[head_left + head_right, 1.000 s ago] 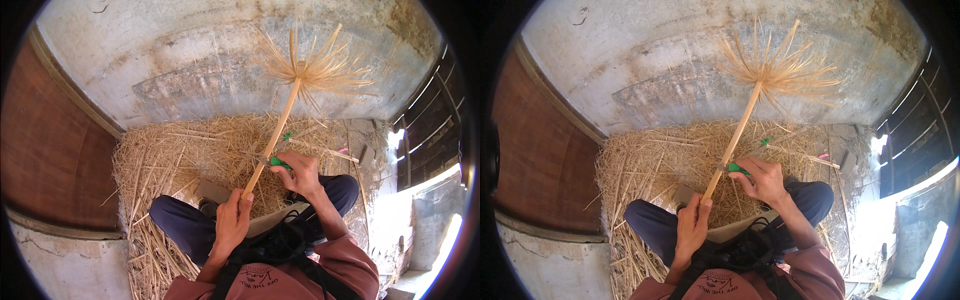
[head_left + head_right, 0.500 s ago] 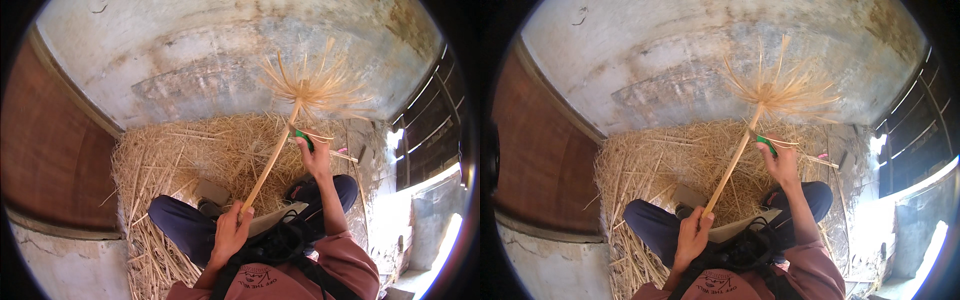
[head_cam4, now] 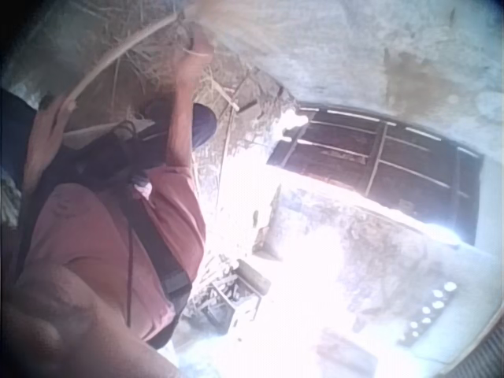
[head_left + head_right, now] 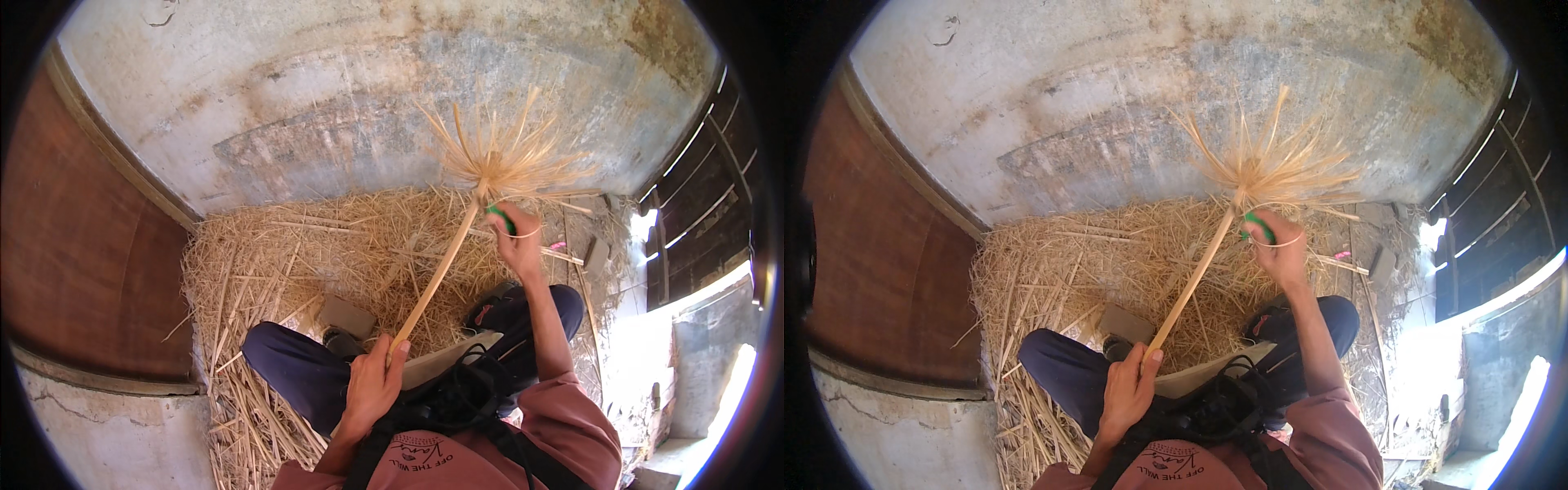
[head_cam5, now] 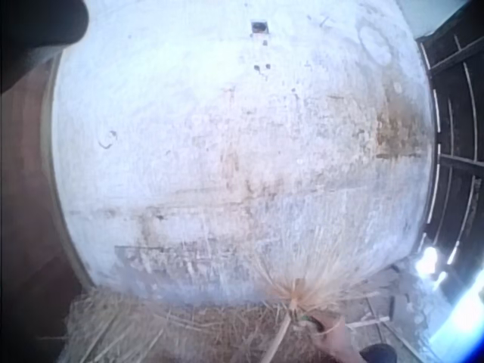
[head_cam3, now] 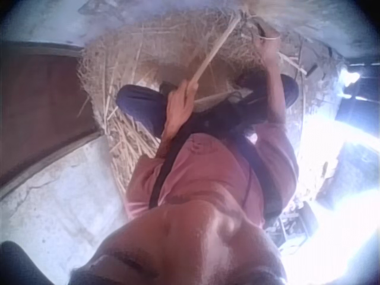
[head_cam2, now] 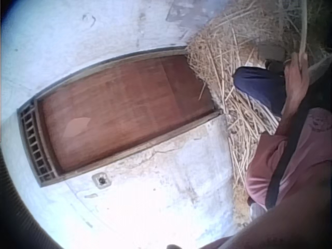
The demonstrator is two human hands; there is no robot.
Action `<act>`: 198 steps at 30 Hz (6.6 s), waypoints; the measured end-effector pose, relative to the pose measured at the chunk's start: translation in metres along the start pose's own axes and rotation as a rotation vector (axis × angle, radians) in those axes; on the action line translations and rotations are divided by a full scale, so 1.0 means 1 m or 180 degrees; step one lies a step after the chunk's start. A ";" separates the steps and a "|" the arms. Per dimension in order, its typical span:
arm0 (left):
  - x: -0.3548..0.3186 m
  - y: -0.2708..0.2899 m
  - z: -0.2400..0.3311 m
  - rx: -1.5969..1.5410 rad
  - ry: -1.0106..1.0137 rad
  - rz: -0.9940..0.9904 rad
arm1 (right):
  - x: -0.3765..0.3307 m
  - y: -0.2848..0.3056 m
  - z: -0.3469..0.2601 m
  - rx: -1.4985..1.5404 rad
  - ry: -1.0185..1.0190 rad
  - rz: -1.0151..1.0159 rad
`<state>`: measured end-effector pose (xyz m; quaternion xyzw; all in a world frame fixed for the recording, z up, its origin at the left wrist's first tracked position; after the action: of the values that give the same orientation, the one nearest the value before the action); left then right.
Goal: The person trims the thin fibers of a bamboo object using a cutter while holding the handle and rotating it. They cut off excess pieces from the head of the broom.
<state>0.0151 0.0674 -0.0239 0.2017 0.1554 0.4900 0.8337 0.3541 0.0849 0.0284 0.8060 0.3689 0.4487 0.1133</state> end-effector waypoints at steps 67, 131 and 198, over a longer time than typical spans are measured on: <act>0.000 0.003 -0.012 0.0446 0.0047 0.0049 | -0.006 -0.032 -0.058 -0.0134 0.0400 -0.0152; 0.017 0.063 -0.026 0.0571 -0.0154 0.1022 | 0.019 0.038 0.042 -0.0099 -0.0535 -0.1330; 0.027 0.014 0.052 -0.0216 -0.0424 0.0320 | -0.029 -0.008 -0.134 -0.0156 0.0861 -0.0376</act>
<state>0.0412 0.0880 0.0270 0.2131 0.0726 0.5218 0.8229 0.2326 0.0503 0.0823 0.7121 0.4166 0.5546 0.1084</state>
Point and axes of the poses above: each hand's wrist, its own x-axis towards the middle knuckle, its own y-axis out of the back of the hand, z = x × y, the point moved 10 cm from there along x, towards the middle knuckle, and after that the axes turned 1 degree about -x, right-handed, at the moved point
